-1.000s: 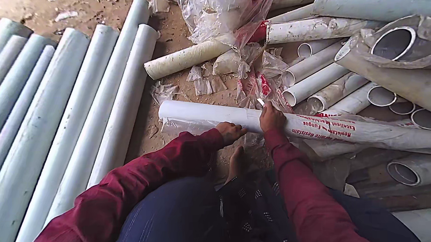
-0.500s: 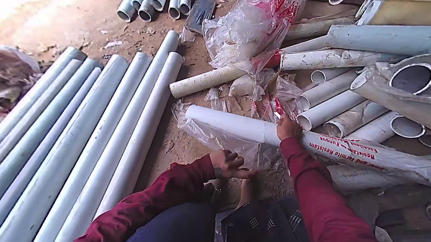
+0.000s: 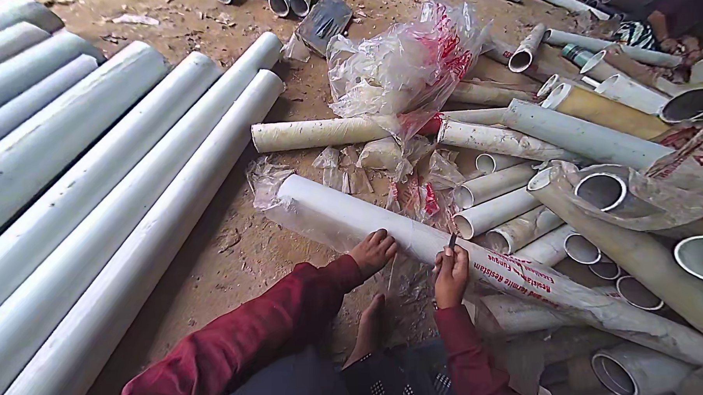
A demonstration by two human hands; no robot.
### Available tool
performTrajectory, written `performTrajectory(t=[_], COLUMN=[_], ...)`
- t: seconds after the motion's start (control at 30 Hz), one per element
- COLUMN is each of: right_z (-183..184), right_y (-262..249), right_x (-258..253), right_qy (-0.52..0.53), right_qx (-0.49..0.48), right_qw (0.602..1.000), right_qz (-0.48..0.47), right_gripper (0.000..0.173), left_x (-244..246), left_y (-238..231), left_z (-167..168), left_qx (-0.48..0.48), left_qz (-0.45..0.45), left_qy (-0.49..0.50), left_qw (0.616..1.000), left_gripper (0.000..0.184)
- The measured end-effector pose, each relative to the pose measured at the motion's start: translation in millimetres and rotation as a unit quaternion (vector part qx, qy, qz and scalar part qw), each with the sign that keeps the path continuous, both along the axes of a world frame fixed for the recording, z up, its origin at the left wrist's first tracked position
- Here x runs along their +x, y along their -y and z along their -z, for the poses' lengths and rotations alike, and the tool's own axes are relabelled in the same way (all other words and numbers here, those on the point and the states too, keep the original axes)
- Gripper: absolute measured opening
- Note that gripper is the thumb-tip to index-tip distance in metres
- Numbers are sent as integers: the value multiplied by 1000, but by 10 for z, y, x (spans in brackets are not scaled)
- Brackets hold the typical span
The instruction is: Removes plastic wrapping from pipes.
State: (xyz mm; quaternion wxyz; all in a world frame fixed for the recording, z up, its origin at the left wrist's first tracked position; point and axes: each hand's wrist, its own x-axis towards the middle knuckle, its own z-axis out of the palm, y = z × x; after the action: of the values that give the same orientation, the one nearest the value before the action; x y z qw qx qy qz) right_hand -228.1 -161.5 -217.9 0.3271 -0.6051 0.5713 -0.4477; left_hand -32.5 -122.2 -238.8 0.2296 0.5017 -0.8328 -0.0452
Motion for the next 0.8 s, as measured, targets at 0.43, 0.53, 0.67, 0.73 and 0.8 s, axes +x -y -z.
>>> performTrajectory(t=[0.43,0.53,0.67,0.73,0.8], right_z=[225,168,13,19,48], right_y=[-557,-589,-610,-643,-647], right_x=[229,245,320,344,343], right_qy=[-365,-390,-454,-474,-483], right_qx=[-82,-64,15,33,40], right_qw=[924,915,883,871,866], right_qz=[-76,-86,-116,-124,-126], right_gripper=[28,28,28,29,30], left_x=[72,76,158,186,188], left_y=[58,91,153,164,166], left_z=[35,-2,-130,-131,-133], left_qx=[161,183,272,279,280], left_qz=[30,29,64,83,92], left_qy=[-160,-175,-167,-149,-131], left_qw=[973,967,946,945,946], left_gripper=[22,21,20,19,20])
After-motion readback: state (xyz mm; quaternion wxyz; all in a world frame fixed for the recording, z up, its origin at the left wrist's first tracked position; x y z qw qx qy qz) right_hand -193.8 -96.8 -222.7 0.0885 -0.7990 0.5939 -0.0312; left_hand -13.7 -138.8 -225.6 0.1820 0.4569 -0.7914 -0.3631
